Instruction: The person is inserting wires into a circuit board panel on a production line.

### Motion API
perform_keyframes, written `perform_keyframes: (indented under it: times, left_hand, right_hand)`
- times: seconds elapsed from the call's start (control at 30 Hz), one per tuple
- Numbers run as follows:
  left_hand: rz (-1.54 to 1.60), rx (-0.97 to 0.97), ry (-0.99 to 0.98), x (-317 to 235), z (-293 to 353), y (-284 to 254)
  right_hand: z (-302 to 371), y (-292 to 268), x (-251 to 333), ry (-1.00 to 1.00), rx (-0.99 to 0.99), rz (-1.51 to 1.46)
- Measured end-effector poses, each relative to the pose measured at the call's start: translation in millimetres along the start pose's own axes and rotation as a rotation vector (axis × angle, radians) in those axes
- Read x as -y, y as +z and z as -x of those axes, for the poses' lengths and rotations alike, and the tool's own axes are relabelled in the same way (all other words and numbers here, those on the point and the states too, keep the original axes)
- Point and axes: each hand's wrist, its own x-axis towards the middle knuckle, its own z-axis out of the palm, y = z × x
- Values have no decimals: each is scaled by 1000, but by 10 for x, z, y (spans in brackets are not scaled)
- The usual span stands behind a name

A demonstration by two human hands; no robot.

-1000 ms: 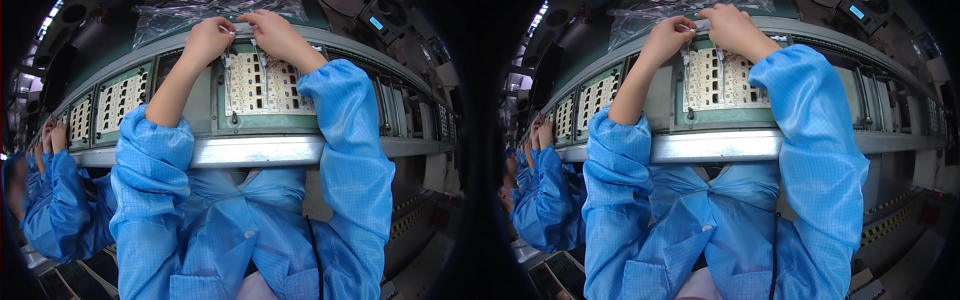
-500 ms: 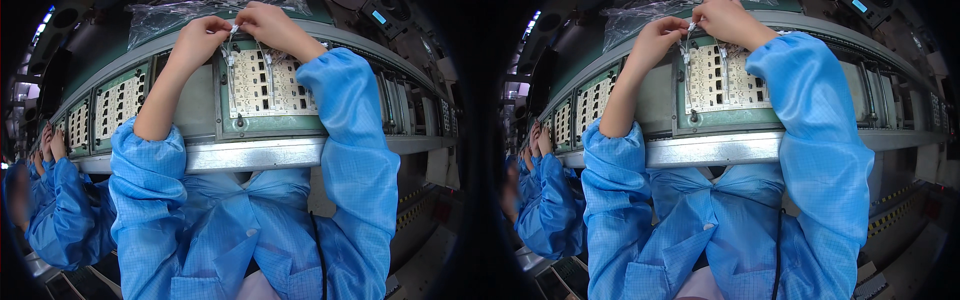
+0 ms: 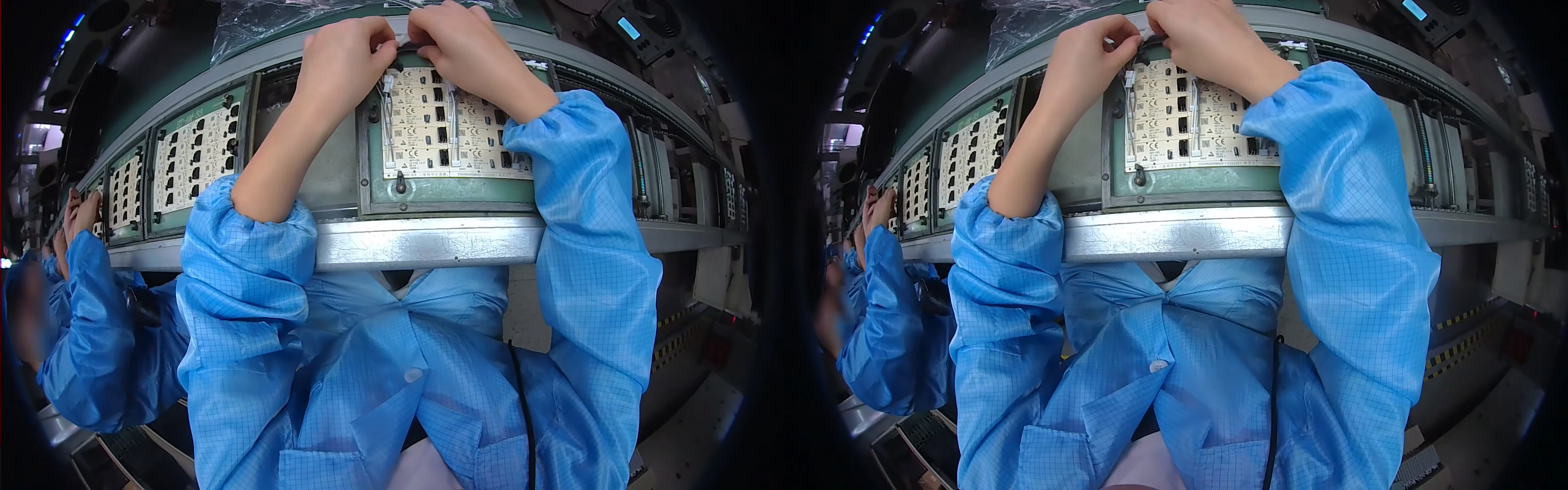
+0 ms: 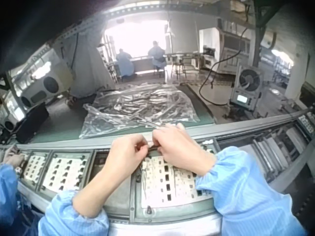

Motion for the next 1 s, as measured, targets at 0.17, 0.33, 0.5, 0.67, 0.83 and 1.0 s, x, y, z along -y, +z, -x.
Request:
perform_keyframes:
  times: [0.17, 0.33, 0.5, 0.67, 0.83, 1.0]
  left_hand:
    - [-62, 25, 6, -64, 31, 38]
    - [-63, 28, -40, -58, 41, 42]
    - [-72, 96, -9, -63, 66, 47]
    - [-148, 4, 60, -30, 66, 117]
    - [181, 9, -18, 69, 49, -45]
    - [13, -61, 170, -108, 402, -455]
  right_hand:
    - [110, 67, -57, 58, -65, -57]
    - [124, 90, -10, 219, -144, -27]
    - [126, 87, -24, 240, -95, -140]
    - [78, 263, -46, 175, -59, -201]
    - [97, 203, -81, 117, -34, -174]
    - [358, -73, -49, -93, -159, -13]
